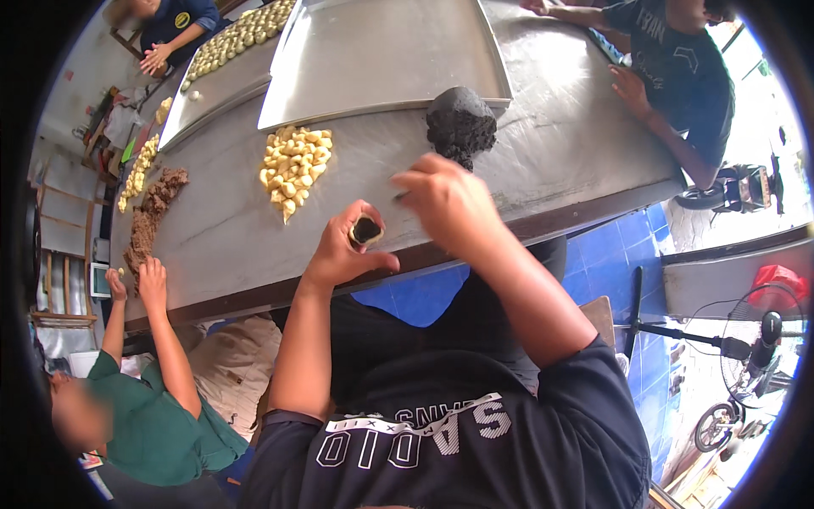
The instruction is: The person prepares pastries by hand at a table, taking small pieces of light dough and dark filling, rolling them together, and placing the finished items onto a metal baking tray alongside several other people.
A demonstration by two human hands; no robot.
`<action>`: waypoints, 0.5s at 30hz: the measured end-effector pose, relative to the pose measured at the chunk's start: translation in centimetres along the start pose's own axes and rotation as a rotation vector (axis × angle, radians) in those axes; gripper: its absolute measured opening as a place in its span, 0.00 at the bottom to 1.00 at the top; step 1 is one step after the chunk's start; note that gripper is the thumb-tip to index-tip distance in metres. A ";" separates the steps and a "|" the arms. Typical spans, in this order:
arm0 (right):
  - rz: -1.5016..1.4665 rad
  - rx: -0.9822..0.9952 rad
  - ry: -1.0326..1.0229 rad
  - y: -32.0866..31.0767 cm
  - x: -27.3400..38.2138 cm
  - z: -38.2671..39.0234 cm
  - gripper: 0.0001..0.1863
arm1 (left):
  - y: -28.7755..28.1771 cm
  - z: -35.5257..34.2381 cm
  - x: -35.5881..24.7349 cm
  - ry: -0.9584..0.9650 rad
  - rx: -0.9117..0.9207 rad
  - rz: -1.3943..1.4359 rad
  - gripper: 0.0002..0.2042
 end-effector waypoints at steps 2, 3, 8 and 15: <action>0.264 -0.029 0.072 0.7 -3.9 0.3 0.10 | 0.0 0.2 0.6 -0.007 0.017 0.215 0.23; 0.342 -0.002 0.101 1.6 -6.0 0.8 0.10 | 0.3 0.3 1.1 -0.032 0.044 0.424 0.20; 0.206 -0.062 0.061 0.7 -5.5 2.8 0.07 | -0.3 0.2 1.9 -0.017 -0.009 0.385 0.23; 0.230 -0.099 0.189 1.5 -4.7 3.3 0.09 | -3.7 -0.3 2.5 0.013 -0.135 0.802 0.11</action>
Point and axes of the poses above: each hand's wrist, its own z-axis away from the middle knuckle, its own y-axis out of the palm, x = y × z, the point moved 9 cm from there along -z, towards the middle knuckle, and after that the axes turned 13 degrees about z, right-handed, at the moved point
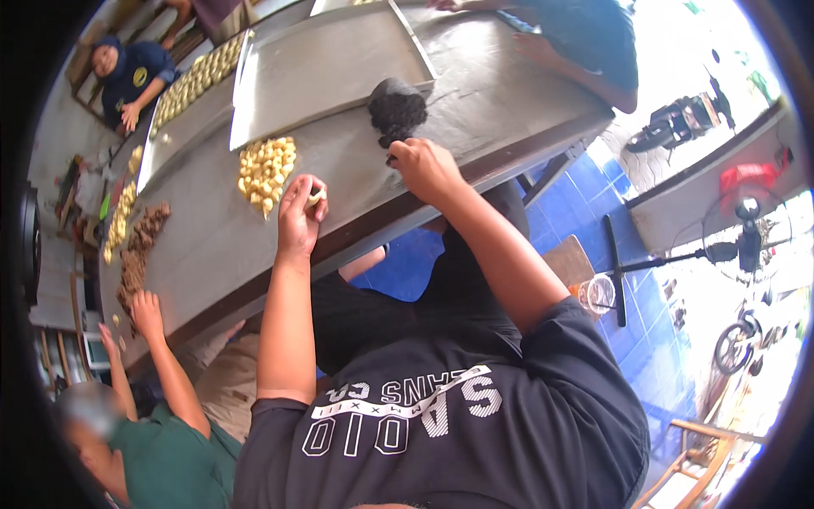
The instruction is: The person prepares pastries by hand at a table, taking small pieces of light dough and dark filling, rolling them together, and placing the finished items onto a metal baking tray alongside several other people.
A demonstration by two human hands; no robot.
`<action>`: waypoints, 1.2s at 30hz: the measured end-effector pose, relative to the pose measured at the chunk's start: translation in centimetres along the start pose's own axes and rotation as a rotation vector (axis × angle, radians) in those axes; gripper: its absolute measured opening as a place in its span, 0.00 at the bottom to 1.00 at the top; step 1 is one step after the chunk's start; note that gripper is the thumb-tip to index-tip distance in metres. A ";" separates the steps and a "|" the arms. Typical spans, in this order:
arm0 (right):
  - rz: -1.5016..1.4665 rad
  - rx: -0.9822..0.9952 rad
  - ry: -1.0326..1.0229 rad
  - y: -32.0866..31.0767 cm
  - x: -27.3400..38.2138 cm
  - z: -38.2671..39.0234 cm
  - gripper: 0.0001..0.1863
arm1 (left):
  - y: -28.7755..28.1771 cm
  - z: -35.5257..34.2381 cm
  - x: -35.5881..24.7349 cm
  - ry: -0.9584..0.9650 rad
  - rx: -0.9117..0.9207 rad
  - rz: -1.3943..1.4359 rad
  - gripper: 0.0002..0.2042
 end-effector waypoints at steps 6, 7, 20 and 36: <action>-0.156 -0.216 -0.088 0.8 -0.6 1.6 0.10 | 0.2 -0.3 2.6 -0.077 -0.058 -0.059 0.05; -0.171 -0.199 -0.069 1.0 -0.3 1.7 0.10 | -0.1 -0.1 2.5 -0.064 -0.024 -0.090 0.05; -0.337 -0.095 -0.126 -2.8 5.7 2.6 0.11 | 4.3 0.6 0.8 0.095 0.102 -1.000 0.28; -0.289 0.146 -0.277 -2.0 8.7 -1.3 0.25 | 3.0 1.6 2.5 0.002 0.167 -0.840 0.28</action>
Point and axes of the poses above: each hand's wrist, its own z-axis away from the middle knuckle, its own y-axis out of the palm, x = y × z, the point moved 9 cm from there along -z, towards the middle knuckle, and after that the axes turned 13 degrees about z, right-handed, at the moved point
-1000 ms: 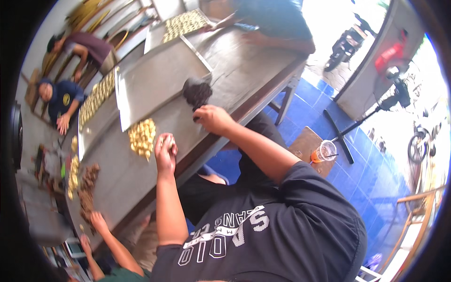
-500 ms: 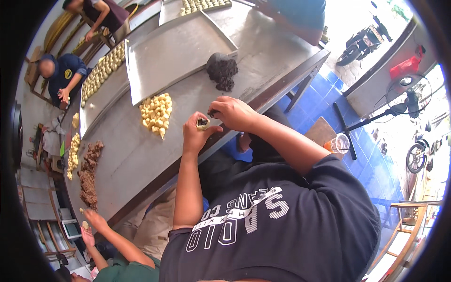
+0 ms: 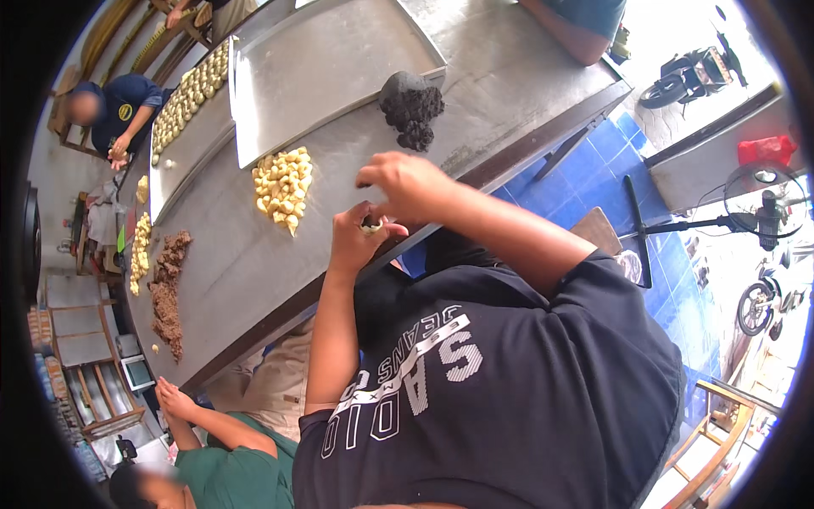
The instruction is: The person prepares pastries by hand at a table, taking small pieces of light dough and dark filling, rolling them together, and placing the finished items onto a metal baking tray alongside several other people.
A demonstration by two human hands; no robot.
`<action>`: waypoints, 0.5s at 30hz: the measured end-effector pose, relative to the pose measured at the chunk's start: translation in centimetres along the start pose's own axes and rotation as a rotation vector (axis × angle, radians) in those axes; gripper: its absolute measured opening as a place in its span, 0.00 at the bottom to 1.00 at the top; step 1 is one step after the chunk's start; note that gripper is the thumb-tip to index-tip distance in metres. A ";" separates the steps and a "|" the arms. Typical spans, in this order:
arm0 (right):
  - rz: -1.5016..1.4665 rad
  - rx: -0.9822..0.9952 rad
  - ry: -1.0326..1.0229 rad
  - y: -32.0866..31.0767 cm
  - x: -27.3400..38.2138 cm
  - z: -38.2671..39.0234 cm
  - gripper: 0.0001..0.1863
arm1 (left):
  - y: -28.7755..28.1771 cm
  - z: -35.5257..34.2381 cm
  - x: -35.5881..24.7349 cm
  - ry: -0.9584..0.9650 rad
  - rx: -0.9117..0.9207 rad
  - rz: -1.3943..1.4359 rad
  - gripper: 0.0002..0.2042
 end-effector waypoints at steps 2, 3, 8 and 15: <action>0.136 -0.020 0.120 -0.8 -4.8 -1.0 0.23 | -0.4 -0.3 -1.8 0.150 -0.009 -0.161 0.25; 0.277 -0.071 0.139 -1.2 -7.1 -1.6 0.21 | -0.9 -0.2 -1.2 0.127 -0.022 -0.096 0.22; 0.409 -0.017 0.052 0.2 -10.2 0.4 0.13 | -2.0 0.1 0.4 0.010 -0.057 0.584 0.24; 0.163 -0.065 0.025 2.7 -7.4 1.8 0.16 | -6.1 3.8 0.6 0.027 -0.291 0.639 0.20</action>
Point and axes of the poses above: each hand's wrist, its own z-axis away from the middle knuckle, its own y-axis out of the palm, x = y × z, the point moved 9 cm from there along -z, towards the middle knuckle, and after that the axes turned 13 degrees about z, right-handed, at the moved point
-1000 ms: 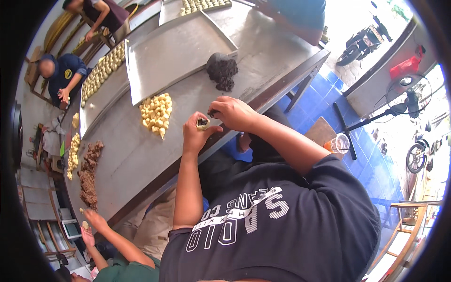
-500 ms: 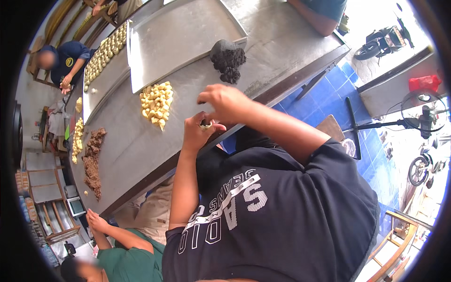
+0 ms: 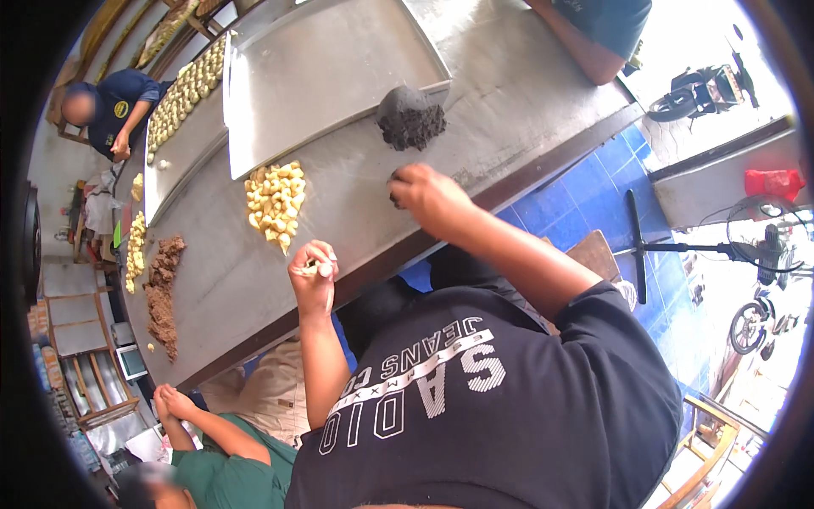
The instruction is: The person prepares pastries by hand at a table, taking small pieces of light dough and dark filling, rolling them together, and placing the finished items onto a metal baking tray alongside several other people.
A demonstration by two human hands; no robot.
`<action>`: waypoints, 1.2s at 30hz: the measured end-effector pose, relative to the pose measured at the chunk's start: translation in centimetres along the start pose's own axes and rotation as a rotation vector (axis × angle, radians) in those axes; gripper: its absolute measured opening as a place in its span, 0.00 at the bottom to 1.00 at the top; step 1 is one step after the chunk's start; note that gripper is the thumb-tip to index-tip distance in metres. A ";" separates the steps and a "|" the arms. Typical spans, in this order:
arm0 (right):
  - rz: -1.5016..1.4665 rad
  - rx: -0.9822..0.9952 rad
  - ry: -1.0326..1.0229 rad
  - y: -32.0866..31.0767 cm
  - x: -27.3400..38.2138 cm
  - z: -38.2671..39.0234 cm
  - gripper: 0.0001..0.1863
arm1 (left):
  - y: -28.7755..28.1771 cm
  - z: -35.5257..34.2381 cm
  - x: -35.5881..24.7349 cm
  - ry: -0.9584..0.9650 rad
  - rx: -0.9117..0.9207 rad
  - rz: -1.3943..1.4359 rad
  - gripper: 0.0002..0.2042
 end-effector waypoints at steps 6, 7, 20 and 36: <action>0.219 -0.005 -0.138 2.6 0.0 -9.2 0.05 | 1.3 -1.3 1.4 -0.052 0.025 0.013 0.26; 0.278 0.006 -0.142 3.7 -0.8 -9.2 0.05 | 2.0 -2.0 1.5 -0.044 0.039 0.012 0.26; 0.593 -0.181 -0.182 -2.6 -0.1 -7.7 0.15 | 3.8 -3.5 2.8 -0.043 0.076 -0.157 0.21; 0.131 -0.011 0.073 -1.1 -1.4 -3.2 0.06 | 5.3 -3.0 -1.6 0.265 0.151 -0.868 0.18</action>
Point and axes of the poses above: each hand's wrist, its own z-axis away from the middle knuckle, its own y-axis out of the palm, x = y × z, the point moved 9 cm from there along -z, towards the middle knuckle, and after that the axes turned 13 degrees about z, right-handed, at the moved point
